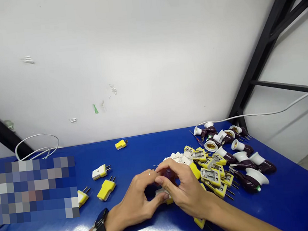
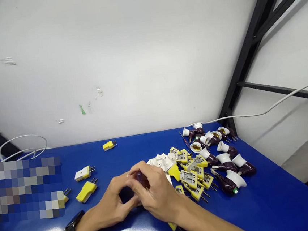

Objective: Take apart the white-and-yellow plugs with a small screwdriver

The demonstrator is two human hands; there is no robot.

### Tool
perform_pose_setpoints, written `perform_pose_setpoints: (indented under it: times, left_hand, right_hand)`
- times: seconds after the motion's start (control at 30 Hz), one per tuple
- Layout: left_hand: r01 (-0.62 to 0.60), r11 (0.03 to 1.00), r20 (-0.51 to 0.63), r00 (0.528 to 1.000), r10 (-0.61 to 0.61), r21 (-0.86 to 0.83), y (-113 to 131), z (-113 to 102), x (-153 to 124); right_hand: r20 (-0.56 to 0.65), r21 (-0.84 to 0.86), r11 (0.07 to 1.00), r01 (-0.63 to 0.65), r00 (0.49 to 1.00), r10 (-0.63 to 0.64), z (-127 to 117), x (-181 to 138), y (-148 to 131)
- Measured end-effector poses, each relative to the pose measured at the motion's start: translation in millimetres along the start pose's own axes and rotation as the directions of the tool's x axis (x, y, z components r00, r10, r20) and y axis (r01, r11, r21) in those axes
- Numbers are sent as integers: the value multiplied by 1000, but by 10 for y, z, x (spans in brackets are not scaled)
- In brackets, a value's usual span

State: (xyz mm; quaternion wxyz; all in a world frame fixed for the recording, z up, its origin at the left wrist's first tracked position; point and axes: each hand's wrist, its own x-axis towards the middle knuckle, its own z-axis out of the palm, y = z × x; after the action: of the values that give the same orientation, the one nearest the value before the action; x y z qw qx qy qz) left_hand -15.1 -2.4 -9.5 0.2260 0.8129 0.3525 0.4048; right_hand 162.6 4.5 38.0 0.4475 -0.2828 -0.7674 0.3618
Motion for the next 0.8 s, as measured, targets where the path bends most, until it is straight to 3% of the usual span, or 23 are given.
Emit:
perform_pose_setpoints:
  times: [0.1, 0.2, 0.33, 0.47, 0.67, 0.8]
  left_hand:
    - [-26, 1000, -23, 999, 26, -11, -30, 9, 4]
    - [55, 997, -35, 998, -53, 49, -32, -4, 14]
    - [99, 986, 38, 994, -105, 132, 10, -56, 31]
    - [104, 988, 90, 989, -115, 113, 43, -102, 49]
    - [165, 978, 196, 963, -187, 125, 94, -165, 66]
    - [167, 980, 190, 964, -186, 112, 111, -220, 67]
  right_hand:
    - [35, -36, 999, 0, 999, 2, -8, -6, 12]
    - [30, -7, 1000, -22, 999, 22, -24, 1, 11]
    - [-18, 99, 992, -82, 996, 85, -47, 28, 15]
    - [-86, 217, 966, -144, 982, 166, -66, 58, 42]
    - [-171, 254, 961, -114, 972, 160, -119, 76, 80]
    - [-213, 263, 962, -78, 967, 136, -154, 83, 74]
